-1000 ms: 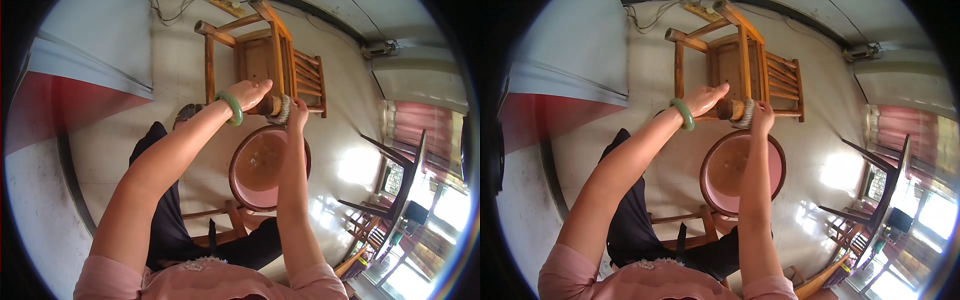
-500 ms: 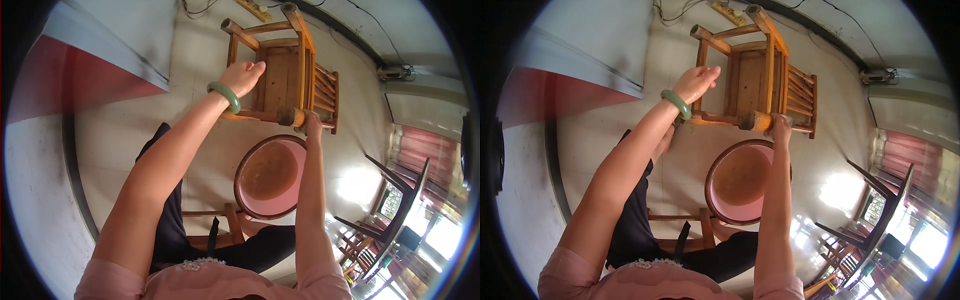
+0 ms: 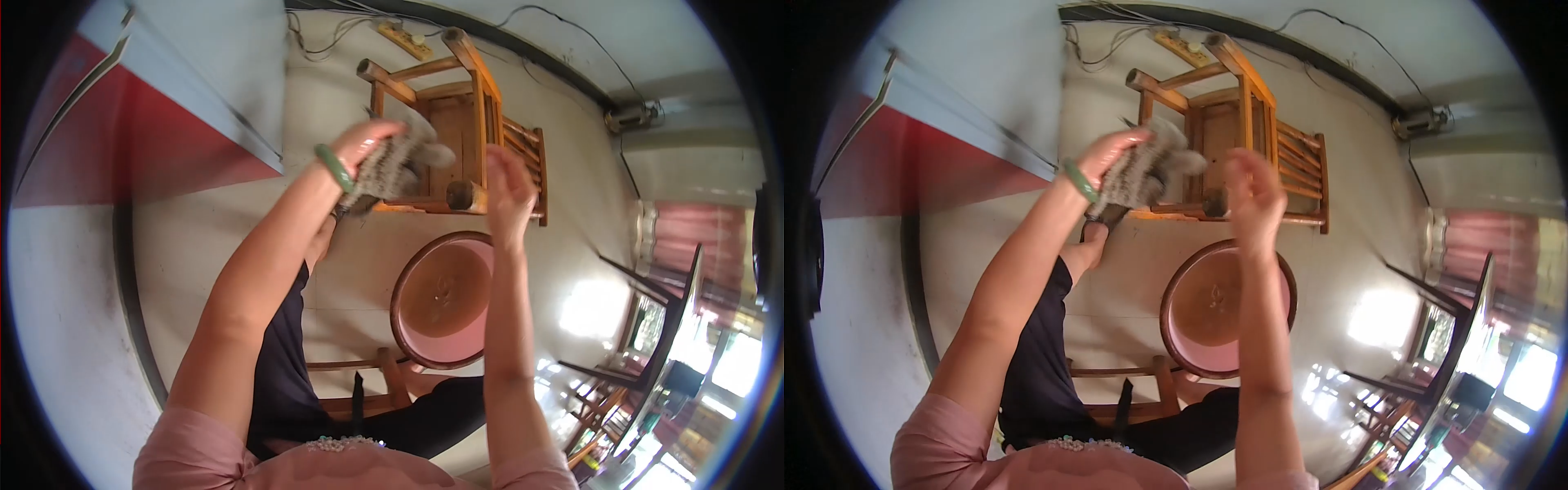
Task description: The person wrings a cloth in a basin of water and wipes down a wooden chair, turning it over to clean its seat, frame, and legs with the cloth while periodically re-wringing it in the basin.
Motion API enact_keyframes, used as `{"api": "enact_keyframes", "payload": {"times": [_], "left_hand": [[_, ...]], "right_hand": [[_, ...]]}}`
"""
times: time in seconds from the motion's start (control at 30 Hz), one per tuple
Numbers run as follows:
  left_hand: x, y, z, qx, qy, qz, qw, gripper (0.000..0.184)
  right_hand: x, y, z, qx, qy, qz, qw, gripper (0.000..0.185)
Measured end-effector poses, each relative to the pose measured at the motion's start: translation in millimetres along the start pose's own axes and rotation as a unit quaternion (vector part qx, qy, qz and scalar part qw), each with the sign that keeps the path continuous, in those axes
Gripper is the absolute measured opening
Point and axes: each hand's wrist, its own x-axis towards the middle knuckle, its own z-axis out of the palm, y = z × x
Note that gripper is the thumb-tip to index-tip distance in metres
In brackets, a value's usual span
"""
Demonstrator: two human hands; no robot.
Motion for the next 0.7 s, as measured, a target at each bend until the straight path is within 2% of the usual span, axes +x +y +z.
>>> {"api": "enact_keyframes", "payload": {"times": [0.07, 0.1, 0.13, 0.17, 0.2, 0.23, 0.27, 0.3, 0.33, 0.4, 0.43, 0.47, 0.53, 0.57, 0.6, 0.63, 0.7], "left_hand": [[-2, 1, -18, 0.07, 0.087, 0.163, 0.98, 0.027], [4, -6, -26, 0.082, 0.08, 0.154, 0.981, 0.027], [16, -23, -39, 0.268, 0.149, 0.194, 0.932, 0.03], [32, -41, -58, 0.442, 0.209, 0.233, 0.841, 0.032], [58, -71, -93, 0.519, 0.163, 0.248, 0.802, 0.033], [58, -90, -92, 0.614, 0.137, 0.238, 0.74, 0.03], [52, -98, -82, 0.707, 0.082, 0.146, 0.688, 0.018], [58, -105, -88, 0.843, -0.008, 0.043, 0.535, 0.011], [59, -112, -91, 0.847, -0.016, 0.037, 0.53, 0.011], [57, -122, -98, 0.887, -0.023, 0.207, 0.412, 0.012], [67, -117, -102, 0.902, -0.075, 0.129, 0.404, 0.012], [73, -114, -106, 0.906, -0.076, 0.122, 0.398, 0.012], [77, -96, -96, 0.878, -0.143, 0.091, 0.447, 0.014], [81, -94, -94, 0.882, -0.136, 0.082, 0.444, 0.014], [89, -92, -89, 0.912, -0.143, 0.085, 0.375, 0.015], [101, -88, -85, 0.937, -0.147, 0.091, 0.304, 0.015], [126, -88, -86, 0.94, -0.187, 0.064, 0.277, 0.017]], "right_hand": [[27, 93, -25, -0.205, 0.111, 0.03, 0.972, 0.024], [29, 126, -33, -0.33, 0.104, 0.096, 0.933, 0.042], [28, 157, -36, -0.347, 0.087, 0.216, 0.909, 0.052], [32, 179, -39, -0.355, 0.067, 0.33, 0.872, 0.063], [37, 195, -43, -0.347, 0.075, 0.34, 0.871, 0.063], [37, 212, -48, -0.344, 0.1, 0.4, 0.843, 0.07], [35, 227, -54, -0.341, 0.122, 0.458, 0.812, 0.077], [36, 238, -61, -0.325, 0.106, 0.514, 0.787, 0.079], [33, 235, -62, -0.319, 0.108, 0.523, 0.783, 0.079], [32, 226, -60, -0.086, 0.135, 0.591, 0.79, 0.064], [30, 228, -56, 0.033, 0.144, 0.613, 0.776, 0.057], [30, 246, -55, 0.041, 0.141, 0.617, 0.774, 0.057], [37, 304, -58, 0.186, 0.151, 0.598, 0.765, 0.04], [43, 332, -60, 0.167, 0.14, 0.617, 0.756, 0.028], [40, 339, -61, 0.167, 0.145, 0.584, 0.781, 0.019], [40, 310, -56, 0.197, 0.196, 0.564, 0.778, 0.022], [39, 284, -54, 0.196, 0.232, 0.558, 0.772, 0.025]]}}
